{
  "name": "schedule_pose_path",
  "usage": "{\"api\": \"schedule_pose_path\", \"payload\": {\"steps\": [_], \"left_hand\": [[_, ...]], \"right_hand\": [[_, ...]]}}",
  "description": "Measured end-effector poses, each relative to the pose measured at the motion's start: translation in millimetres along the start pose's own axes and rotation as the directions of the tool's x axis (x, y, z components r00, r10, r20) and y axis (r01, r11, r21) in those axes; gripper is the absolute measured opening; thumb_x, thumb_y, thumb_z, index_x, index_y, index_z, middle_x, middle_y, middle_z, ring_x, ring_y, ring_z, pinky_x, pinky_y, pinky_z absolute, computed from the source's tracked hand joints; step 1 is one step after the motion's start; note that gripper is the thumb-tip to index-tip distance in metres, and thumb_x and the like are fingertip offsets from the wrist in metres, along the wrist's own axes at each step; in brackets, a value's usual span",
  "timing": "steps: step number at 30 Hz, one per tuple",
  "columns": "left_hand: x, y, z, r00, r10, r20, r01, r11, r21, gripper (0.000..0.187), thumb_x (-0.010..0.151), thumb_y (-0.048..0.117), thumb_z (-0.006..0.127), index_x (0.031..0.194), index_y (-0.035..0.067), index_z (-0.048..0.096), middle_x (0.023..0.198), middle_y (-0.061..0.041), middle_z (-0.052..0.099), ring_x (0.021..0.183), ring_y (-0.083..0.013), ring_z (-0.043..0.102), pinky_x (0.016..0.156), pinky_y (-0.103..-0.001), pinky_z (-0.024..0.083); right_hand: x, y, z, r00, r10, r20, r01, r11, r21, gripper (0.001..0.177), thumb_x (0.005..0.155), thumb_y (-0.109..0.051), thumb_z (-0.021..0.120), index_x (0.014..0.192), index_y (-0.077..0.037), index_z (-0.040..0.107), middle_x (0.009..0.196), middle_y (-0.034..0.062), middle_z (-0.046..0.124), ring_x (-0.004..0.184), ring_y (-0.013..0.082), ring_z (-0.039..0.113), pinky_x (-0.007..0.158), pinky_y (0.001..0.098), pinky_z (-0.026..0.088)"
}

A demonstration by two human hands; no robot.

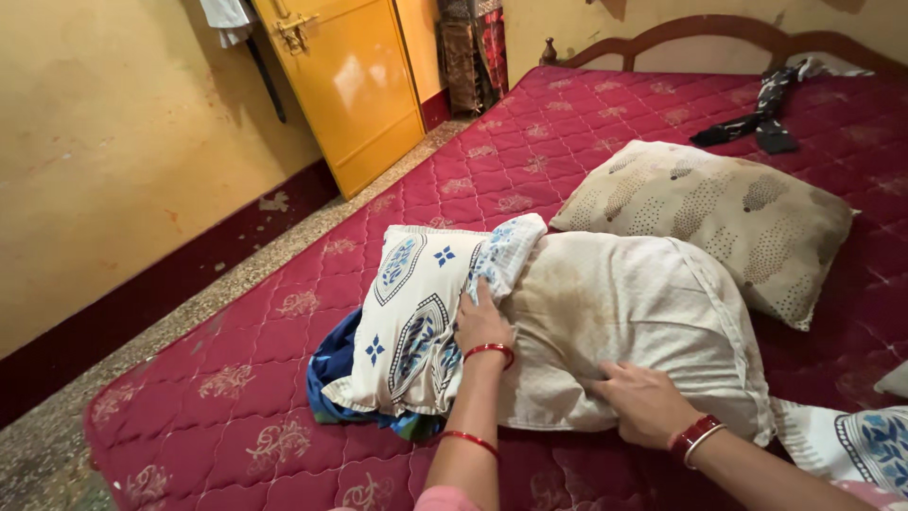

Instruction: The person removes a pillowcase from a pillow, then inserts the pillow into a new pillowcase and smooths it. They repeat the process with a second pillow, handling each pillow and pillowcase by hand on a bed.

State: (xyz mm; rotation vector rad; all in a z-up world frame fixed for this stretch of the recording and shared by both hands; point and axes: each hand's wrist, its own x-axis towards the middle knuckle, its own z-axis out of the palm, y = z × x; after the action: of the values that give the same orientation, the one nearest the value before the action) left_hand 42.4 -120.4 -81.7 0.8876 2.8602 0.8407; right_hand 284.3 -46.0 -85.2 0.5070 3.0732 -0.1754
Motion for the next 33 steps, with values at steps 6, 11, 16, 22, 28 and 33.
{"api": "schedule_pose_path", "payload": {"steps": [6, 11, 16, 22, 28, 33], "left_hand": [[5, -35, 19, 0.990, 0.136, 0.018, -0.137, 0.965, 0.225, 0.058, 0.105, 0.008, 0.047, 0.160, 0.022, 0.036, 0.128, -0.019, 0.057, 0.119, -0.0371, 0.061, 0.093, -0.049, 0.056], [-3, -32, 39, 0.979, 0.203, -0.026, -0.174, 0.888, 0.425, 0.067, 0.099, 0.010, 0.051, 0.161, 0.011, 0.027, 0.135, -0.020, 0.050, 0.121, -0.0375, 0.052, 0.091, -0.050, 0.049], [-4, -37, 50, 0.984, 0.177, -0.006, -0.160, 0.899, 0.407, 0.074, 0.095, 0.023, 0.052, 0.159, 0.016, 0.016, 0.143, -0.018, 0.042, 0.134, -0.0378, 0.038, 0.095, -0.062, 0.037], [12, -37, 66, 0.985, 0.171, 0.027, -0.166, 0.888, 0.428, 0.075, 0.095, 0.018, 0.049, 0.161, 0.017, 0.016, 0.145, -0.017, 0.039, 0.133, -0.0346, 0.037, 0.098, -0.066, 0.033], [19, -30, 68, 0.976, 0.211, -0.051, -0.175, 0.902, 0.394, 0.077, 0.092, 0.022, 0.055, 0.160, 0.016, 0.019, 0.141, -0.017, 0.042, 0.128, -0.0341, 0.040, 0.098, -0.065, 0.032], [7, -33, 59, 0.956, 0.258, -0.143, -0.221, 0.948, 0.231, 0.079, 0.082, 0.021, 0.064, 0.154, 0.018, 0.031, 0.136, -0.017, 0.045, 0.127, -0.0340, 0.042, 0.100, -0.057, 0.031]], "right_hand": [[30, -10, -52, 0.937, 0.154, 0.315, -0.185, 0.980, 0.071, 0.049, 0.086, -0.049, 0.073, 0.130, -0.030, 0.065, 0.116, 0.0013, 0.064, 0.113, 0.0199, 0.063, 0.100, 0.0381, 0.051], [72, -3, -59, 0.983, 0.167, -0.073, -0.145, 0.960, 0.240, 0.048, 0.083, -0.050, 0.068, 0.126, -0.029, 0.067, 0.122, 0.0007, 0.063, 0.118, 0.0230, 0.062, 0.103, 0.0432, 0.048], [136, 19, -38, 0.956, 0.180, -0.231, -0.140, 0.974, 0.180, 0.071, 0.078, -0.057, 0.069, 0.140, -0.027, 0.053, 0.155, 0.0042, 0.037, 0.144, 0.0279, 0.035, 0.116, 0.0553, 0.028], [194, 35, -6, 0.933, 0.357, 0.035, -0.359, 0.927, 0.113, 0.101, 0.082, -0.081, 0.052, 0.161, -0.029, 0.018, 0.172, 0.0001, 0.000, 0.158, 0.0280, 0.000, 0.116, 0.0733, 0.001], [222, 53, 3, 0.921, 0.376, 0.100, -0.386, 0.916, 0.108, 0.106, 0.078, -0.085, 0.048, 0.162, -0.031, 0.012, 0.172, -0.0011, -0.002, 0.157, 0.0305, -0.002, 0.112, 0.0784, 0.000], [248, 67, 8, 0.905, 0.401, 0.142, -0.417, 0.901, 0.116, 0.096, 0.084, -0.084, 0.038, 0.163, -0.033, 0.013, 0.173, -0.0004, 0.001, 0.158, 0.0312, 0.001, 0.110, 0.0839, 0.000]]}}
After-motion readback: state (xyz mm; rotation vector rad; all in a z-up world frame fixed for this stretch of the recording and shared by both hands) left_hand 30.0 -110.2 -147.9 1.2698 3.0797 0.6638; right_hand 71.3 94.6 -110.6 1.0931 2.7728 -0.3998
